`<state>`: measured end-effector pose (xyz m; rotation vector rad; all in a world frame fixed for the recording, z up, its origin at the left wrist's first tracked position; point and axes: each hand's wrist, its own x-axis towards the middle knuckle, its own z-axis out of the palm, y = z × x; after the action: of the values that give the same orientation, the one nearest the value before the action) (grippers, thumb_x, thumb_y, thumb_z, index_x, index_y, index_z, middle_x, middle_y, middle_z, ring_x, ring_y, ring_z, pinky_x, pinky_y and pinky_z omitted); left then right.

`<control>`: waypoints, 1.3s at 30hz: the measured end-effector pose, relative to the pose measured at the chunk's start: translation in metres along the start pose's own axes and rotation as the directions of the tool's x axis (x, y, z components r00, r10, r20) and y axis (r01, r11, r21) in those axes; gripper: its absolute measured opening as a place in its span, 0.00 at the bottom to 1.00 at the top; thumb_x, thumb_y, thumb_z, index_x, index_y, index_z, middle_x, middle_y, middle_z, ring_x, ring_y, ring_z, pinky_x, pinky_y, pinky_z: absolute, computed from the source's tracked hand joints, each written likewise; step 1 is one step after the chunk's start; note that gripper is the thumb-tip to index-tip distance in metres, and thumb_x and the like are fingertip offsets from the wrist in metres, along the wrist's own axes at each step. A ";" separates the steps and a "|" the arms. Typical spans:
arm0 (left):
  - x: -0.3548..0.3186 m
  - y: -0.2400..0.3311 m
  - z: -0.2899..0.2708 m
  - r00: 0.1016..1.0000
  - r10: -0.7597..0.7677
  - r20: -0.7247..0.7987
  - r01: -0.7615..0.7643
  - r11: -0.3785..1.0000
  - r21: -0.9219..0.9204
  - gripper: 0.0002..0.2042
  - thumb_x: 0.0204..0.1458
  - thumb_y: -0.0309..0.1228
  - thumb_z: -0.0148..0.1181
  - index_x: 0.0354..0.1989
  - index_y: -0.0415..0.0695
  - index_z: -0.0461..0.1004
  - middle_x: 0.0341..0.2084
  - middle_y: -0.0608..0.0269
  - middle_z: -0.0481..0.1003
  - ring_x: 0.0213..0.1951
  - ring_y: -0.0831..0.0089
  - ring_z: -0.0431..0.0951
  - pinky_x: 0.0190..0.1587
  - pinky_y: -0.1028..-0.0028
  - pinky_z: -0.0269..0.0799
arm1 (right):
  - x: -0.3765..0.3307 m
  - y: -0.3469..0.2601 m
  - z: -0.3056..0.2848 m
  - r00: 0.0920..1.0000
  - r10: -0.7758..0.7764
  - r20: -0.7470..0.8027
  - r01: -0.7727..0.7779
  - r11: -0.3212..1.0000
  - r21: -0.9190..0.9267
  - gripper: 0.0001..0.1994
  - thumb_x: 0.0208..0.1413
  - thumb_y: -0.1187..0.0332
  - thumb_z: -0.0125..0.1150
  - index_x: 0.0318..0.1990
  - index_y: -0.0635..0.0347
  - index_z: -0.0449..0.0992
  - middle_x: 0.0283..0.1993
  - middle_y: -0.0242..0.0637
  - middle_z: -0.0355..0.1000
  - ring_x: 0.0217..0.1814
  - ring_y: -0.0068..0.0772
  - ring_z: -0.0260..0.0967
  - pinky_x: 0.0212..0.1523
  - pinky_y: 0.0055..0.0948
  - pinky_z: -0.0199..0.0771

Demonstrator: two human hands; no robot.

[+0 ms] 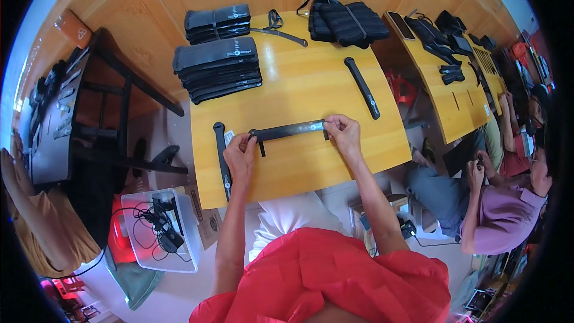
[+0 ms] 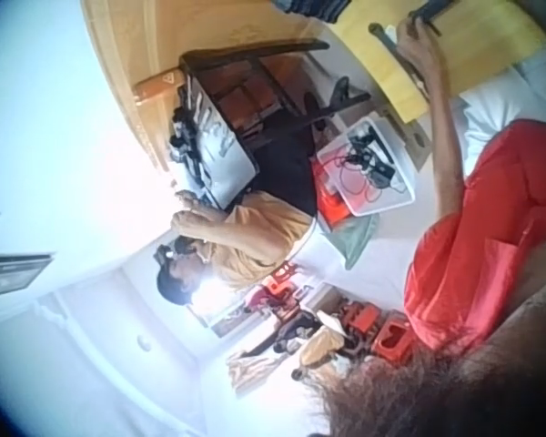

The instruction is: Manually assembling black straps with plastic fittings at an assembly table.

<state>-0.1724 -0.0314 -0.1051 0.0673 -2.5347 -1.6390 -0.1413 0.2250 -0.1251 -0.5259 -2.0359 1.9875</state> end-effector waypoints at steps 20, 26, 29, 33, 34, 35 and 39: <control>-0.002 -0.009 0.010 0.997 -0.050 -0.065 0.039 0.987 -0.159 0.06 0.48 0.23 0.59 0.33 0.35 0.74 0.21 0.64 0.73 0.21 0.82 0.69 0.26 0.82 0.65 | -0.008 0.002 0.004 0.989 -0.117 -0.087 0.109 0.990 -0.090 0.02 0.46 0.80 0.61 0.29 0.69 0.76 0.24 0.29 0.66 0.21 0.14 0.59 0.22 0.16 0.62; -0.001 -0.011 0.012 0.995 -0.041 -0.090 0.028 0.989 -0.144 0.05 0.47 0.23 0.59 0.33 0.35 0.74 0.21 0.65 0.73 0.21 0.83 0.68 0.26 0.82 0.65 | -0.007 0.007 0.005 0.989 -0.104 -0.107 0.105 0.995 0.000 0.03 0.48 0.80 0.60 0.31 0.68 0.75 0.23 0.27 0.67 0.21 0.12 0.59 0.22 0.15 0.63; 0.000 -0.012 0.012 0.995 -0.038 -0.097 0.026 0.992 -0.122 0.05 0.46 0.22 0.60 0.32 0.36 0.75 0.20 0.66 0.73 0.20 0.83 0.68 0.25 0.82 0.64 | -0.007 0.008 0.005 0.988 -0.110 -0.105 0.110 0.994 -0.005 0.04 0.48 0.81 0.59 0.32 0.67 0.75 0.23 0.26 0.67 0.21 0.12 0.59 0.22 0.14 0.63; -0.001 -0.008 0.012 0.993 -0.024 -0.112 0.014 0.996 -0.090 0.05 0.46 0.22 0.60 0.32 0.35 0.75 0.20 0.66 0.72 0.20 0.83 0.66 0.24 0.82 0.64 | -0.007 0.009 0.006 0.986 -0.126 -0.114 0.125 0.992 -0.015 0.04 0.48 0.81 0.59 0.32 0.66 0.74 0.23 0.26 0.66 0.21 0.11 0.59 0.22 0.14 0.63; 0.000 -0.009 0.012 0.993 -0.025 -0.111 0.015 0.996 -0.089 0.05 0.46 0.22 0.60 0.32 0.35 0.75 0.20 0.66 0.72 0.20 0.83 0.66 0.24 0.82 0.64 | -0.006 0.009 0.006 0.985 -0.134 -0.113 0.133 0.991 -0.017 0.04 0.48 0.81 0.59 0.32 0.66 0.74 0.23 0.26 0.66 0.21 0.11 0.59 0.22 0.14 0.63; 0.000 -0.010 0.012 0.993 -0.023 -0.113 0.012 0.996 -0.094 0.05 0.45 0.22 0.60 0.31 0.35 0.75 0.20 0.66 0.72 0.19 0.83 0.66 0.24 0.82 0.63 | -0.006 0.009 0.006 0.985 -0.133 -0.113 0.132 0.991 -0.017 0.04 0.48 0.81 0.59 0.32 0.66 0.74 0.23 0.26 0.66 0.21 0.11 0.59 0.22 0.14 0.63; -0.001 -0.007 0.013 0.992 -0.033 -0.121 0.021 0.995 -0.099 0.05 0.45 0.21 0.60 0.31 0.35 0.74 0.19 0.66 0.71 0.19 0.82 0.65 0.23 0.82 0.63 | -0.007 0.008 0.006 0.983 -0.140 -0.114 0.139 0.990 -0.022 0.03 0.48 0.81 0.59 0.32 0.66 0.74 0.23 0.26 0.66 0.21 0.12 0.59 0.22 0.14 0.63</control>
<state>-0.1735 -0.0225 -0.1169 0.1877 -2.3702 -1.7103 -0.1371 0.2167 -0.1326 -0.4756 -1.9617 1.8203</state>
